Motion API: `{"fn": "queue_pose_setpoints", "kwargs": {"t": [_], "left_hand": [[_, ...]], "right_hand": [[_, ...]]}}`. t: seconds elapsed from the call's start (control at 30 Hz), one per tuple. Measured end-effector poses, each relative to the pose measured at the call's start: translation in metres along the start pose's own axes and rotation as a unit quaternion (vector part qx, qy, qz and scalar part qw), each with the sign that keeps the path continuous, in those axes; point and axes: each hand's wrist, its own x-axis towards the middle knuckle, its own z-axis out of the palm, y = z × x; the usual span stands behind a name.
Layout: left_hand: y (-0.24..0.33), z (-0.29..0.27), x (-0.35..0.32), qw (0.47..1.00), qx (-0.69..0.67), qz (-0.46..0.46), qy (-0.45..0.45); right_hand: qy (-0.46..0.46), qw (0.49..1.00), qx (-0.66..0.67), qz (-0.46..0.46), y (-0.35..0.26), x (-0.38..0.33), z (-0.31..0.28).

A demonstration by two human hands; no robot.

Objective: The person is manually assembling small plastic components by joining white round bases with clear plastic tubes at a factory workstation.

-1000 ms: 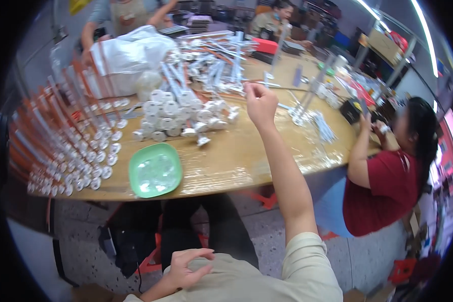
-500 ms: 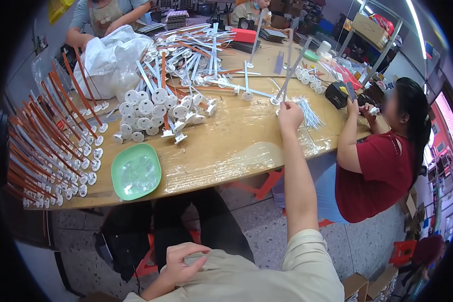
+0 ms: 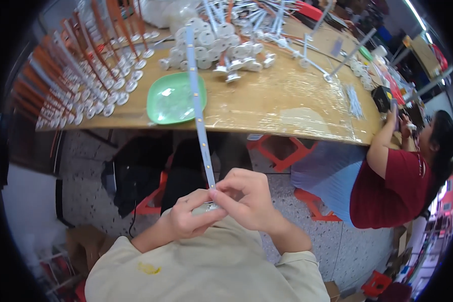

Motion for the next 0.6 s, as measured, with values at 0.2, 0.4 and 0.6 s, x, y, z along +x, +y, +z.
{"fn": "queue_pose_setpoints", "kwargs": {"t": [0.2,0.4,0.6], "left_hand": [[0.016,-0.011,-0.033,0.991,0.009,0.021,0.132],[0.023,-0.02,-0.048,0.987,0.025,-0.037,0.156],[0.016,-0.027,-0.052,0.976,0.038,-0.039,0.209]], "right_hand": [[-0.042,0.995,-0.093,0.019,-0.009,0.063,0.016],[-0.038,0.939,-0.321,-0.118,0.036,0.172,0.02],[-0.109,0.882,-0.457,-0.026,0.037,0.192,0.053]]}}
